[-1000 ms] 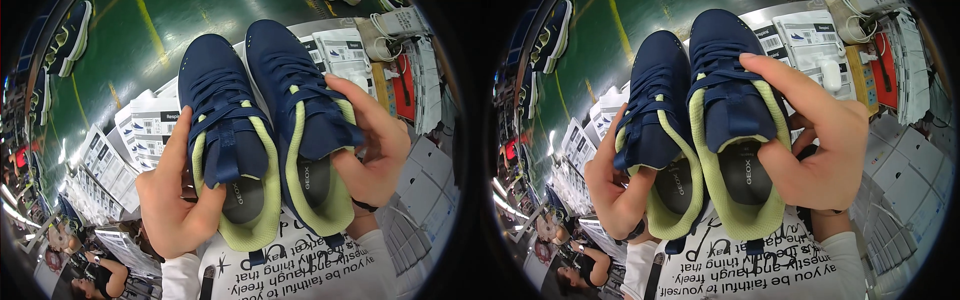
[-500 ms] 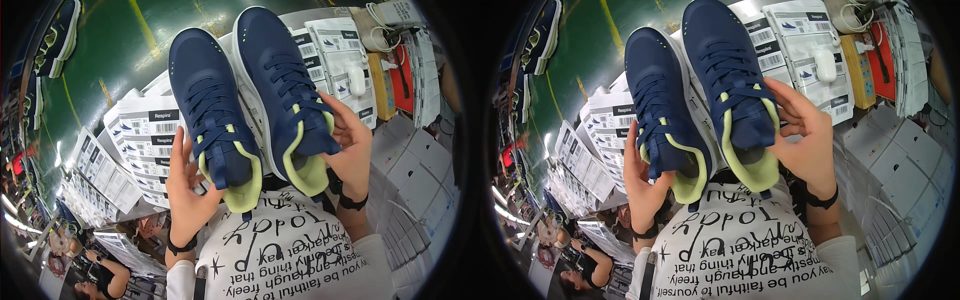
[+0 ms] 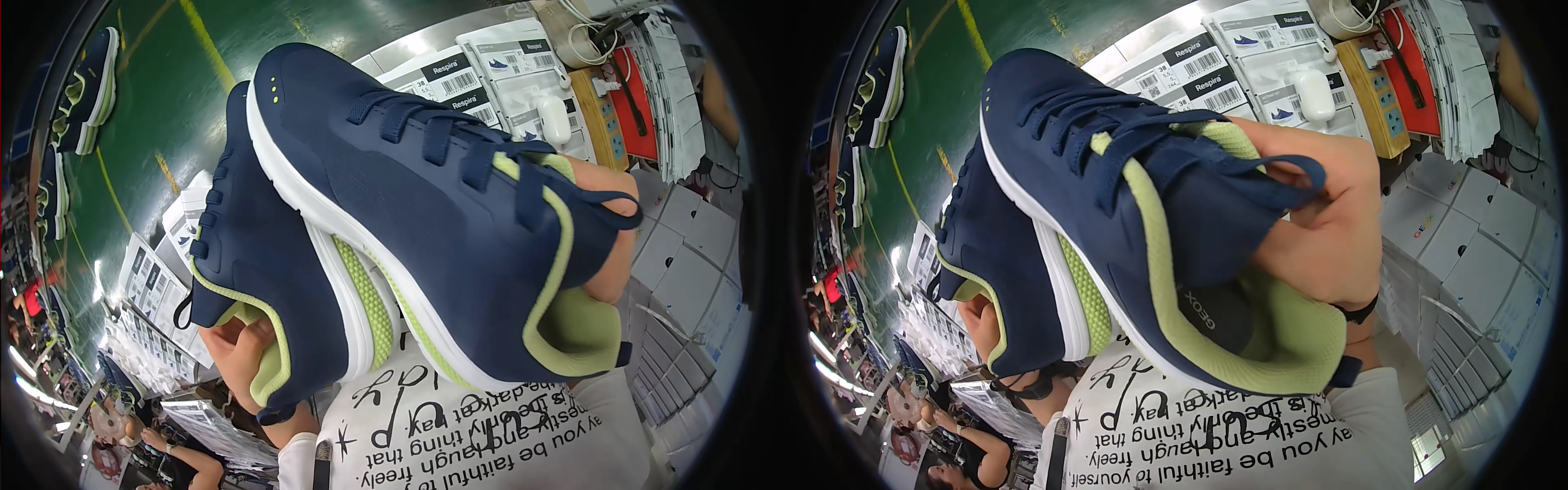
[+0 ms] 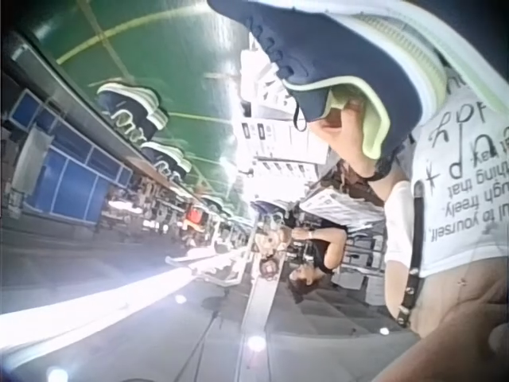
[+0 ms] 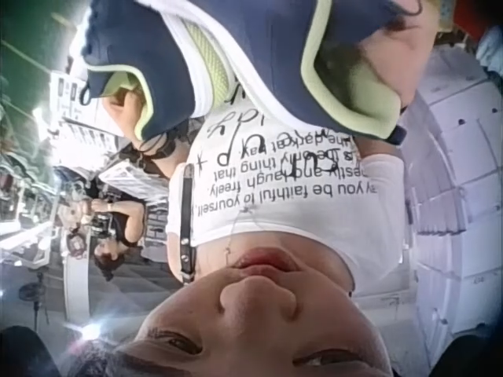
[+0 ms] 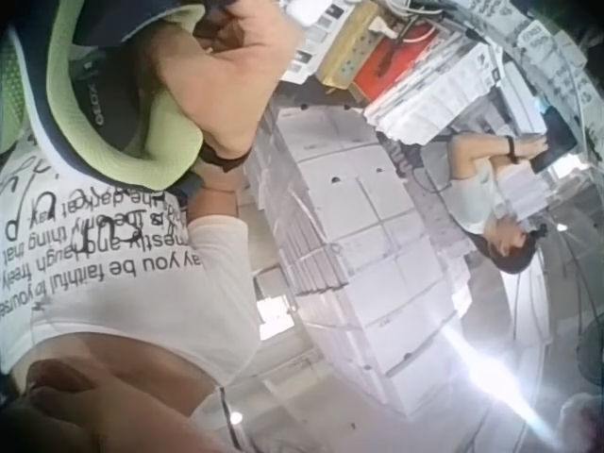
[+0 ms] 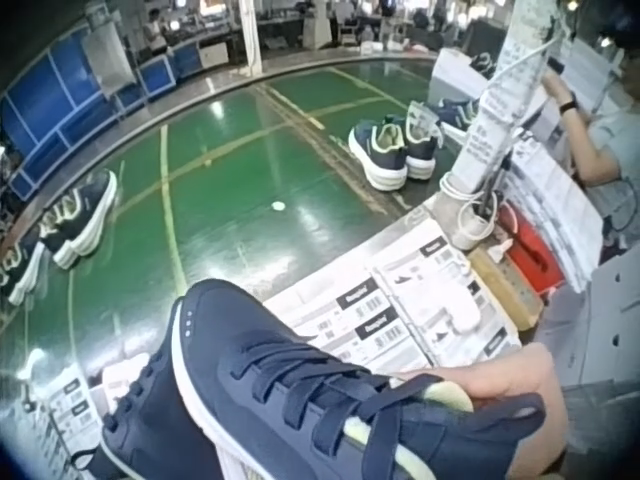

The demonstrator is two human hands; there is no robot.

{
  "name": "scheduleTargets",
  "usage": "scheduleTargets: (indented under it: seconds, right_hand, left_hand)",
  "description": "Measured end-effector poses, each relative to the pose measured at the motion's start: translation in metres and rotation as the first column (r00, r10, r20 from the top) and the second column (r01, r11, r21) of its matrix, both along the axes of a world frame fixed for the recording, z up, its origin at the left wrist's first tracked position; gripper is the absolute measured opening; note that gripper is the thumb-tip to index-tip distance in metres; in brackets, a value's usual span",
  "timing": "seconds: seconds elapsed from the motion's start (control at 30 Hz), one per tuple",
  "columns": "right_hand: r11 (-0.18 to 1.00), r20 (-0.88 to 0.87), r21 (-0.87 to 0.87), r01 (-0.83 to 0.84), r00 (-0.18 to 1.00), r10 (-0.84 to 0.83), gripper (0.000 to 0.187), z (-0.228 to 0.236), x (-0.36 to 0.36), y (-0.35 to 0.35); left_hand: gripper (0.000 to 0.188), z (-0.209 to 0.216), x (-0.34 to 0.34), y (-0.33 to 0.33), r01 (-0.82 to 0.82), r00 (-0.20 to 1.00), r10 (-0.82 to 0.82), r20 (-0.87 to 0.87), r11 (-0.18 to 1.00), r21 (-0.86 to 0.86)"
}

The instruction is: Checking shoe pairs against labels and scanning them at a quality control or shipping station.

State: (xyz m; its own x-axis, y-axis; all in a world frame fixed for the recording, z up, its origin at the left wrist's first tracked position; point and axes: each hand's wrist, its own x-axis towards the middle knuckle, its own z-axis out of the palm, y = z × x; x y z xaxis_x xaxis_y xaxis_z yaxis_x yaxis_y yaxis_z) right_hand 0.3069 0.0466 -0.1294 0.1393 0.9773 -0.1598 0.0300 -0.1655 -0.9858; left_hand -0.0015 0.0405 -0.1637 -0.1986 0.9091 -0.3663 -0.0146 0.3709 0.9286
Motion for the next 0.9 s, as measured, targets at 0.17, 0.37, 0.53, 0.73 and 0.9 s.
scheduleTargets:
  seconds: [0.17,0.37,0.53,0.73,0.9]
  right_hand:
    - [0.966,-0.292,-0.082,0.246,0.921,-0.259,0.030,0.010,-0.014,-0.006]
    - [0.901,-0.047,-0.018,0.433,0.900,-0.433,0.021,0.001,0.036,-0.034]
    - [0.857,0.219,0.055,0.513,0.831,-0.511,0.018,-0.026,0.079,-0.045]
    - [0.817,0.219,0.069,0.573,0.790,-0.573,0.018,-0.028,0.099,-0.058]
    - [0.667,-0.039,0.070,0.741,0.671,-0.741,0.022,-0.012,0.073,-0.070]
  left_hand:
    - [0.056,0.054,0.010,0.009,0.143,0.988,-0.146,-0.059,0.988,-0.054]
    - [0.065,0.058,0.023,0.032,0.614,0.785,-0.578,-0.222,0.774,0.157]
    - [0.065,0.059,0.013,0.032,0.657,0.751,-0.585,-0.306,0.707,0.261]
    - [0.051,0.062,0.024,0.040,0.540,0.841,-0.541,-0.018,0.836,0.097]
    - [0.061,0.033,0.037,0.055,0.366,0.776,-0.350,0.525,0.927,0.078]
